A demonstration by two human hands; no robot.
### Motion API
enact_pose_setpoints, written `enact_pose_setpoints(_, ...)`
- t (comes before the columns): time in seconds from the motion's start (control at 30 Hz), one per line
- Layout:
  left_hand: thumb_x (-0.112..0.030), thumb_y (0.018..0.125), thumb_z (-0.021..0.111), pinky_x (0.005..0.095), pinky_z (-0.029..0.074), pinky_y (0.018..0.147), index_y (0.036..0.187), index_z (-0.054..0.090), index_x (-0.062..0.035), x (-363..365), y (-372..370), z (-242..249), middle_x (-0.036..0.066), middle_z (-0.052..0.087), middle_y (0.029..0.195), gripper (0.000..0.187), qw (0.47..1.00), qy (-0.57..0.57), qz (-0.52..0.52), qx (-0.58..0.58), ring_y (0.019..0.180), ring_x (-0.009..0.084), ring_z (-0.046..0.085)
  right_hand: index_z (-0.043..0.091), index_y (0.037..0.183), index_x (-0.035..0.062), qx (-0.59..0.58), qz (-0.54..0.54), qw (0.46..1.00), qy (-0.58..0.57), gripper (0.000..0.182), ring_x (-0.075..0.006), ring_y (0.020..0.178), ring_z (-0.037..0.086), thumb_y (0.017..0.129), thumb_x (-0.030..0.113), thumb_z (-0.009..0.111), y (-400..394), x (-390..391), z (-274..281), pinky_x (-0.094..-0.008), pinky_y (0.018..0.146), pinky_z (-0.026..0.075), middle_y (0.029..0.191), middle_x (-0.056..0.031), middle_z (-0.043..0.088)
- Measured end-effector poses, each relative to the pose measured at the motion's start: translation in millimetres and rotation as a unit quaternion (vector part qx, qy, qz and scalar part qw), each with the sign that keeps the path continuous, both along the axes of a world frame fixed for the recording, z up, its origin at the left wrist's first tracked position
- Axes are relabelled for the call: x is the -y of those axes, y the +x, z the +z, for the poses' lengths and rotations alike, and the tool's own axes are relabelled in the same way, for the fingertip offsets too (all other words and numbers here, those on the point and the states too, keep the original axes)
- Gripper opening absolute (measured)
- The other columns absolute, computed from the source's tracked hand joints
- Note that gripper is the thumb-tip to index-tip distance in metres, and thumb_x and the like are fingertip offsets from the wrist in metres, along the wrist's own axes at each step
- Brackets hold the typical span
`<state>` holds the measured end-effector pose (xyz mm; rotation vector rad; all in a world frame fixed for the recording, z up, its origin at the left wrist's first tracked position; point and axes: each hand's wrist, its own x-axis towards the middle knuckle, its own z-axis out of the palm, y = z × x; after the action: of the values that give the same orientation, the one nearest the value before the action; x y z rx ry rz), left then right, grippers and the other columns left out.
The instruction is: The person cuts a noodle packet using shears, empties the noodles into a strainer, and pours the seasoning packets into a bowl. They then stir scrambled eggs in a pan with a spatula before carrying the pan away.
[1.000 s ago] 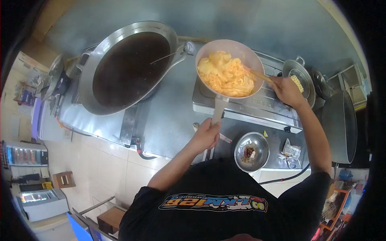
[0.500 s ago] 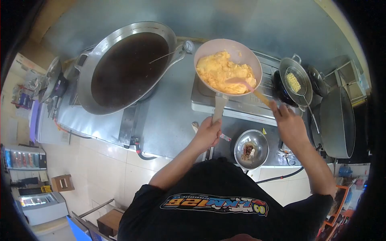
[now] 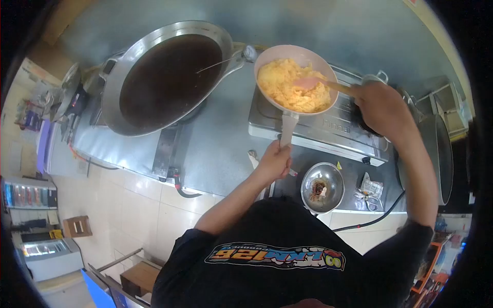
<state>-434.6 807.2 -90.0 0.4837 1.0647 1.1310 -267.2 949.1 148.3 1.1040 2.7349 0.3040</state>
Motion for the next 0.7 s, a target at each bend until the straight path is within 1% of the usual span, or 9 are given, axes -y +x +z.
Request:
enact_pose_setpoints(0.1,-0.028,0.104,0.051,0.0260,0.028,0.035,0.101,0.042,-0.0079,-0.1,0.3,4.5,0.003,0.048,0.068,0.023,1.000,-0.006,0.003,0.005,0.041,0.0101,0.041,0.068,0.107,0.0058,-0.004,0.007,0.997,-0.074,0.024,-0.0389,0.087,0.067,0.087,0.005,0.055,-2.1,11.5,1.3,-0.0532,0.073,0.052,0.089,-0.0211,0.067)
enact_pose_setpoints(0.17,-0.029,0.103,0.051,0.0259,0.028,0.035,0.101,0.042,-0.0078,-0.3,3.7,3.5,0.003,0.048,0.068,0.023,1.000,-0.005,0.005,0.001,0.041,0.0099,0.041,0.068,0.102,0.0044,-0.005,0.032,0.997,-0.066,0.020,-0.0389,0.087,0.068,0.087,0.005,0.054,-11.4,10.6,-50.5,-0.0518,0.074,0.053,0.091,-0.0207,0.068)
enact_pose_setpoints(0.23,-0.029,0.103,0.051,0.0258,0.028,0.036,0.101,0.042,-0.0077,1.2,6.3,0.9,0.003,0.048,0.068,0.023,1.000,0.001,0.005,-0.020,0.041,0.0097,0.041,0.067,0.096,0.0038,-0.001,-0.032,0.999,-0.027,0.016,-0.0390,0.089,0.068,0.087,0.007,0.055,-36.5,-4.8,-90.4,-0.0498,0.077,0.055,0.093,-0.0207,0.069)
enact_pose_setpoints(0.33,-0.029,0.104,0.051,0.0257,0.029,0.036,0.102,0.042,-0.0072,3.0,8.1,6.4,0.003,0.048,0.068,0.023,1.000,-0.003,0.010,-0.028,0.042,0.0093,0.041,0.067,0.096,0.0033,-0.032,-0.099,0.995,-0.006,0.016,-0.0388,0.091,0.069,0.087,0.006,0.054,-50.1,-36.8,-98.8,-0.0487,0.079,0.056,0.095,-0.0205,0.069)
enact_pose_setpoints(0.37,-0.029,0.104,0.051,0.0257,0.029,0.036,0.102,0.042,-0.0072,4.3,7.0,4.9,0.002,0.048,0.068,0.023,1.000,-0.001,0.007,-0.022,0.042,0.0093,0.041,0.067,0.096,0.0022,-0.040,-0.077,0.996,0.008,0.016,-0.0389,0.090,0.069,0.088,0.007,0.054,-45.2,-35.8,-94.2,-0.0490,0.078,0.056,0.094,-0.0204,0.069)
enact_pose_setpoints(0.43,-0.029,0.104,0.051,0.0257,0.030,0.036,0.102,0.043,-0.0073,3.4,3.7,0.5,0.002,0.048,0.068,0.023,1.000,0.008,0.006,-0.004,0.042,0.0093,0.041,0.067,0.095,0.0001,-0.050,-0.029,0.998,0.039,0.017,-0.0390,0.088,0.069,0.088,0.008,0.054,-32.7,-33.6,-66.3,-0.0496,0.077,0.056,0.092,-0.0202,0.069)
enact_pose_setpoints(0.53,-0.029,0.104,0.050,0.0258,0.030,0.037,0.102,0.043,-0.0078,4.7,2.8,0.4,0.002,0.048,0.068,0.023,1.000,0.001,0.002,0.020,0.043,0.0094,0.042,0.067,0.094,-0.0025,-0.011,-0.056,0.998,0.013,0.020,-0.0392,0.087,0.069,0.088,0.010,0.054,-23.7,-3.6,-23.6,-0.0498,0.076,0.056,0.089,-0.0202,0.070)
enact_pose_setpoints(0.63,-0.030,0.104,0.050,0.0258,0.030,0.037,0.101,0.044,-0.0086,5.4,10.5,4.7,0.002,0.048,0.068,0.022,1.000,-0.002,0.018,0.010,0.043,0.0095,0.041,0.069,0.095,-0.0030,-0.047,0.047,0.997,-0.047,0.022,-0.0394,0.086,0.069,0.088,0.011,0.052,-24.4,-3.2,-59.7,-0.0498,0.075,0.056,0.088,-0.0211,0.070)
enact_pose_setpoints(0.7,-0.029,0.104,0.050,0.0258,0.030,0.037,0.101,0.044,-0.0086,4.0,12.0,4.2,0.002,0.048,0.068,0.022,1.000,0.012,0.025,-0.006,0.042,0.0097,0.041,0.069,0.091,-0.0026,-0.059,-0.044,0.996,-0.048,0.022,-0.0393,0.084,0.069,0.087,0.011,0.053,-60.0,14.2,-86.3,-0.0495,0.074,0.056,0.087,-0.0213,0.070)
